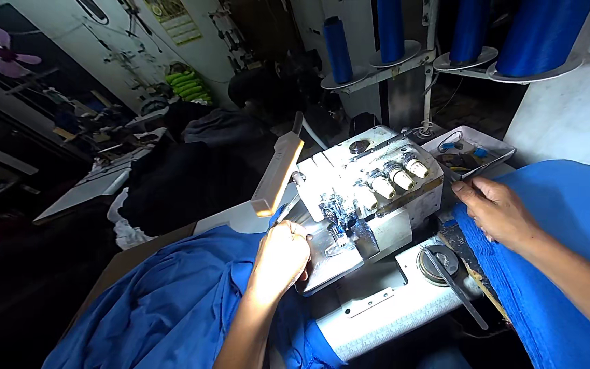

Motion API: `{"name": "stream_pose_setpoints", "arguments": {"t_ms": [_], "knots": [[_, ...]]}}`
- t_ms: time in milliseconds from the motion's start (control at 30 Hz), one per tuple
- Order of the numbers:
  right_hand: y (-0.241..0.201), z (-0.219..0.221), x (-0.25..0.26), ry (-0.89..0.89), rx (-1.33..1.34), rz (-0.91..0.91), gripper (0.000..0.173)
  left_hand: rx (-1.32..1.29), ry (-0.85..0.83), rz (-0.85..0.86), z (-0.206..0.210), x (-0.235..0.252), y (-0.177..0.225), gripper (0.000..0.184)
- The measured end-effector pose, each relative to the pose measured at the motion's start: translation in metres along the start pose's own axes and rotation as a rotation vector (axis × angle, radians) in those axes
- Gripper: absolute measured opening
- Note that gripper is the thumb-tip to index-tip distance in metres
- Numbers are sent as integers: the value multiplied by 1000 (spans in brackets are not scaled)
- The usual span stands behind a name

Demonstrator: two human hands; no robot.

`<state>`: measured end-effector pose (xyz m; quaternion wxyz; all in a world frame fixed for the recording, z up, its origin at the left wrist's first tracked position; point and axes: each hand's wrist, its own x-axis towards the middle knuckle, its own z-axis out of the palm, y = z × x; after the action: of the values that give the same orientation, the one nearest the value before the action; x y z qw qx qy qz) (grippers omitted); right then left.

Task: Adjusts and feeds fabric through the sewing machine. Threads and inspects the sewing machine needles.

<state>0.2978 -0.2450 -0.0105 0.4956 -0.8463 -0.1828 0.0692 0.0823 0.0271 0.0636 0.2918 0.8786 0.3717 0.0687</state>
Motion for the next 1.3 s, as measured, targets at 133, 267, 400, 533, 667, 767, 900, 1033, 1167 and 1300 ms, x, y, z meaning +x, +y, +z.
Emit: {"name": "stream_pose_setpoints", "arguments": {"t_ms": [133,267,400,533,667,767,900,1033,1167,1300], "knots": [[1,0,1,-2,-10,-3,44,102,30,-30,-2,-11,9,15],[2,0,3,3,-8,-3,44,332,223,88,11,-4,-18,14],[0,-1,1,-3,-6,4,45,340,358,365,23,-19,-34,16],[0,0,1,8,-16,3,43,433,229,126,21,-14,-18,25],[0,0,1,3,-4,11,42,465,274,154,26,-14,-22,27],[0,0,0,1,1,15,42,532,326,313,26,-21,-19,20],[0,1,-1,3,-10,11,45,207,222,236,14,-32,-1,15],[3,1,-1,6,-2,8,45,-241,94,250,19,-9,-14,9],[0,1,-1,4,-3,11,44,-176,104,220,24,-3,-9,11],[-1,0,-2,3,-7,28,43,-178,94,221,29,0,-5,12]]}}
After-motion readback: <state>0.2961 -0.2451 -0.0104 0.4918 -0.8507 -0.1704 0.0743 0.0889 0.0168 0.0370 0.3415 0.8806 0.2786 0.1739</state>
